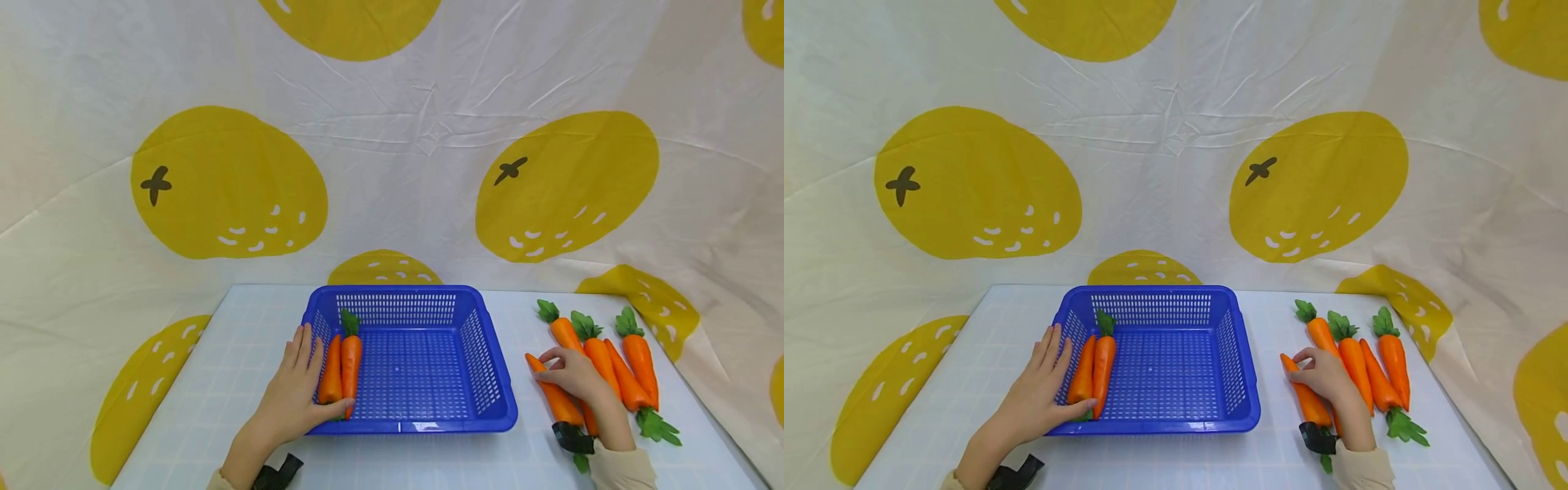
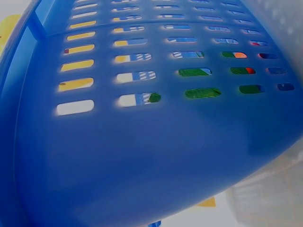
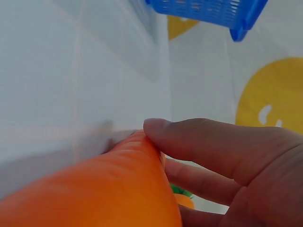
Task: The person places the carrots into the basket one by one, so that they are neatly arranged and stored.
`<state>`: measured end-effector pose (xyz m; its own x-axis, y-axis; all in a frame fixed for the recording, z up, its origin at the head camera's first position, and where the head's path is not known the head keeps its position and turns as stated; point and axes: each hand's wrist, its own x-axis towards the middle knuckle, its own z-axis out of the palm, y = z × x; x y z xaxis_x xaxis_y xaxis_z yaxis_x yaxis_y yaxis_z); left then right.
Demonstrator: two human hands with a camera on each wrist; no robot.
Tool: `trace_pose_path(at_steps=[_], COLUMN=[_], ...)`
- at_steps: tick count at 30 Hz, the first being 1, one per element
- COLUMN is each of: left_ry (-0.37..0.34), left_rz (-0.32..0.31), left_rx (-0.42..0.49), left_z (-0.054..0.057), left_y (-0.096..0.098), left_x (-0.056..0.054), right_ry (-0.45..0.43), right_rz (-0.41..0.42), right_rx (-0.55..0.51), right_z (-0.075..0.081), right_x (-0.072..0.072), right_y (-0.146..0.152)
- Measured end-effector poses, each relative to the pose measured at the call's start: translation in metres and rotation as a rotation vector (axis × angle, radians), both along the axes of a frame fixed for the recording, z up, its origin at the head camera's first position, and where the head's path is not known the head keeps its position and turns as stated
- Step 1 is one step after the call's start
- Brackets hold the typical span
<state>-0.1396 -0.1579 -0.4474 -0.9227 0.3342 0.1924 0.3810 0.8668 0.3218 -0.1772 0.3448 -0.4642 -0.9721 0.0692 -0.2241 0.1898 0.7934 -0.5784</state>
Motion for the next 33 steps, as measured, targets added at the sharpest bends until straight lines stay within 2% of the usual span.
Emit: trace_pose_path(at_steps=[12,19,25,33], left_ry=[-0.008,-0.010,-0.007,0.002], left_rz=[-0.001,0.000,-0.001,0.001], left_rx=[0.001,0.003,0.007,-0.001], left_z=[0.000,0.000,0.001,0.000], left_y=[0.000,-0.001,-0.001,0.000], left_x=[0.000,0.001,0.001,0.000], right_ry=[0.011,0.002,0.014,0.073], right_rz=[-0.025,-0.045,-0.029,-0.008], right_rx=[-0.002,-0.021,-0.052,-0.083], right_z=[-0.003,0.001,0.012,0.038], right_x=[-0.002,-0.002,-0.006,-0.010], right_y=[0.000,-0.004,-0.007,-0.014])
